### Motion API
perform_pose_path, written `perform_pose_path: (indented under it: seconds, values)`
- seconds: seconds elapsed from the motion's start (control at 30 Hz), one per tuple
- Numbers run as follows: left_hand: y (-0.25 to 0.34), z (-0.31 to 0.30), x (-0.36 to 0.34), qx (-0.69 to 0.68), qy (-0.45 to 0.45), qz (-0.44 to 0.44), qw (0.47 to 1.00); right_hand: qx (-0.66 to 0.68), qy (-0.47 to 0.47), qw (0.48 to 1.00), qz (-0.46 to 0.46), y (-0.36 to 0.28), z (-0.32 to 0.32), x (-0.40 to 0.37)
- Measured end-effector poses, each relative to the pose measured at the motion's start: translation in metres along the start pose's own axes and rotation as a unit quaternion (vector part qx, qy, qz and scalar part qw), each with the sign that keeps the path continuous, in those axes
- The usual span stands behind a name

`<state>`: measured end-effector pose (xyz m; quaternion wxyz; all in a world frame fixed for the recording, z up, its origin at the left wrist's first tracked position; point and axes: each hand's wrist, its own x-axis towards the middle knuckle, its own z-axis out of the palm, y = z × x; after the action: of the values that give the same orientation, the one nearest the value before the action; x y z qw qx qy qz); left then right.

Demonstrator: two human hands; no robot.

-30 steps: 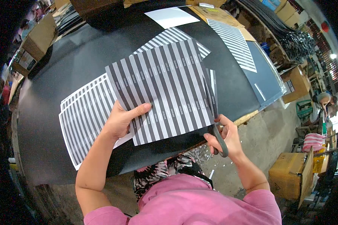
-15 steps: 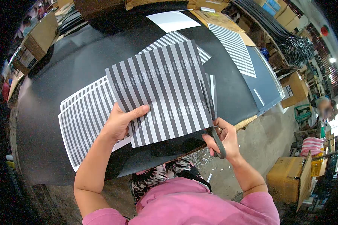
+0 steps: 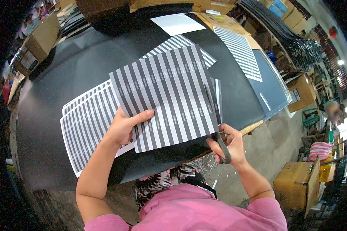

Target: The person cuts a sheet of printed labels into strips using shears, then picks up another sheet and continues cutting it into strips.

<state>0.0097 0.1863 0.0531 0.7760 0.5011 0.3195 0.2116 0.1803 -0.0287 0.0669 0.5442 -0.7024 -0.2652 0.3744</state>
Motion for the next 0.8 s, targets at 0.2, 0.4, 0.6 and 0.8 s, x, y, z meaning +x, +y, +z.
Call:
perform_pose_path:
  seconds: [0.2,0.4,0.6,0.8]
  values:
    - [0.005,0.003,-0.003,-0.012,0.003,-0.006,1.0,0.009,-0.01,1.0,0.013,-0.003,0.0,0.001]
    - [0.001,0.0,0.0,0.01,0.013,0.021,1.0,0.002,-0.019,0.998,0.054,-0.003,-0.002,0.006]
    - [-0.003,-0.002,0.002,0.091,0.029,0.07,0.993,0.077,-0.099,0.987,0.098,-0.003,-0.011,0.009]
    - [-0.003,-0.002,0.001,0.103,0.037,0.081,0.991,0.168,-0.152,0.968,0.108,0.004,-0.016,0.012]
